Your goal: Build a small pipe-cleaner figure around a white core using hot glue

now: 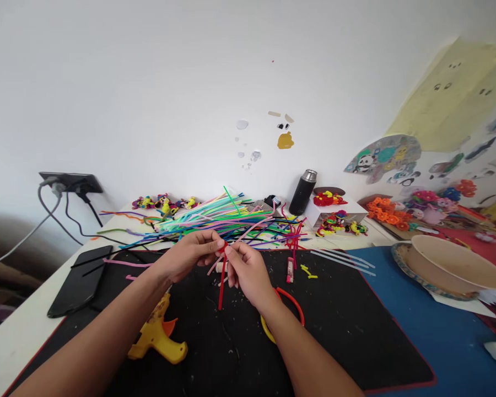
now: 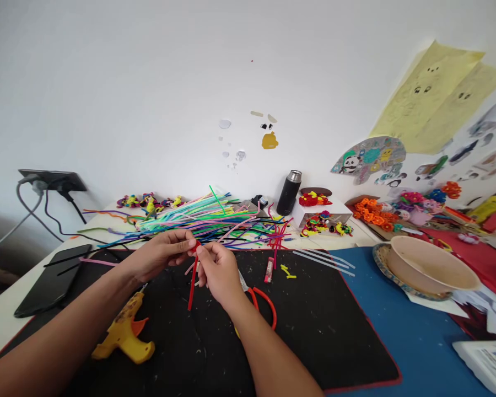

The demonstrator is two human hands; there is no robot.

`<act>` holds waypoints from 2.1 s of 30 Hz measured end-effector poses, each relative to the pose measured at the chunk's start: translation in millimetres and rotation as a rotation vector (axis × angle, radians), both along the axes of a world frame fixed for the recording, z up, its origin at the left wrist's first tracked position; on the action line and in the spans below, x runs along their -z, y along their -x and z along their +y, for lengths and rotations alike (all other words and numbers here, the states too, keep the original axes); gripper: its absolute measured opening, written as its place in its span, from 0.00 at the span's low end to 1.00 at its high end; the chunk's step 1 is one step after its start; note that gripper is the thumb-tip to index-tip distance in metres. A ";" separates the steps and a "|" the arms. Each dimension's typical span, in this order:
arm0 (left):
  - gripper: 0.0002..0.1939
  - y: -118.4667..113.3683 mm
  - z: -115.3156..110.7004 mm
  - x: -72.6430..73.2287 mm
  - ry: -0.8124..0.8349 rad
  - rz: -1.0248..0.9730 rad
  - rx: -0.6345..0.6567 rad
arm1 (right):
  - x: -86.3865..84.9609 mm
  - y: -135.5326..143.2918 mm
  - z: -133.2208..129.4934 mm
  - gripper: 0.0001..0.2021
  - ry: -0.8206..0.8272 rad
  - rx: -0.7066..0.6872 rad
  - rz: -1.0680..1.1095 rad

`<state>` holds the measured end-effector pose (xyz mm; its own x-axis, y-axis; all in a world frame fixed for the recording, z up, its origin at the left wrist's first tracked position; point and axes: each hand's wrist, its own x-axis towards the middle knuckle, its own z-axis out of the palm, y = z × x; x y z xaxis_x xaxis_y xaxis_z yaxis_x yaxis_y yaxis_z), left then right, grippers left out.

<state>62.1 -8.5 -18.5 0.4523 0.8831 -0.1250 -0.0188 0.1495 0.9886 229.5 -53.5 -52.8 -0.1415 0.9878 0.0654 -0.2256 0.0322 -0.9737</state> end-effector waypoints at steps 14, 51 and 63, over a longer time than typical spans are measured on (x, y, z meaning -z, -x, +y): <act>0.18 -1.8 0.9 4.0 -0.020 -0.043 -0.051 | 1.5 -1.3 1.4 0.22 0.011 0.006 0.027; 0.22 -13.9 -7.8 3.7 0.000 -0.110 -0.062 | 1.1 -4.2 0.4 0.20 -0.021 0.035 -0.034; 0.23 118.5 -16.2 -27.8 -0.409 0.608 -0.522 | -2.9 -0.5 -6.3 0.19 -0.014 -0.016 -0.028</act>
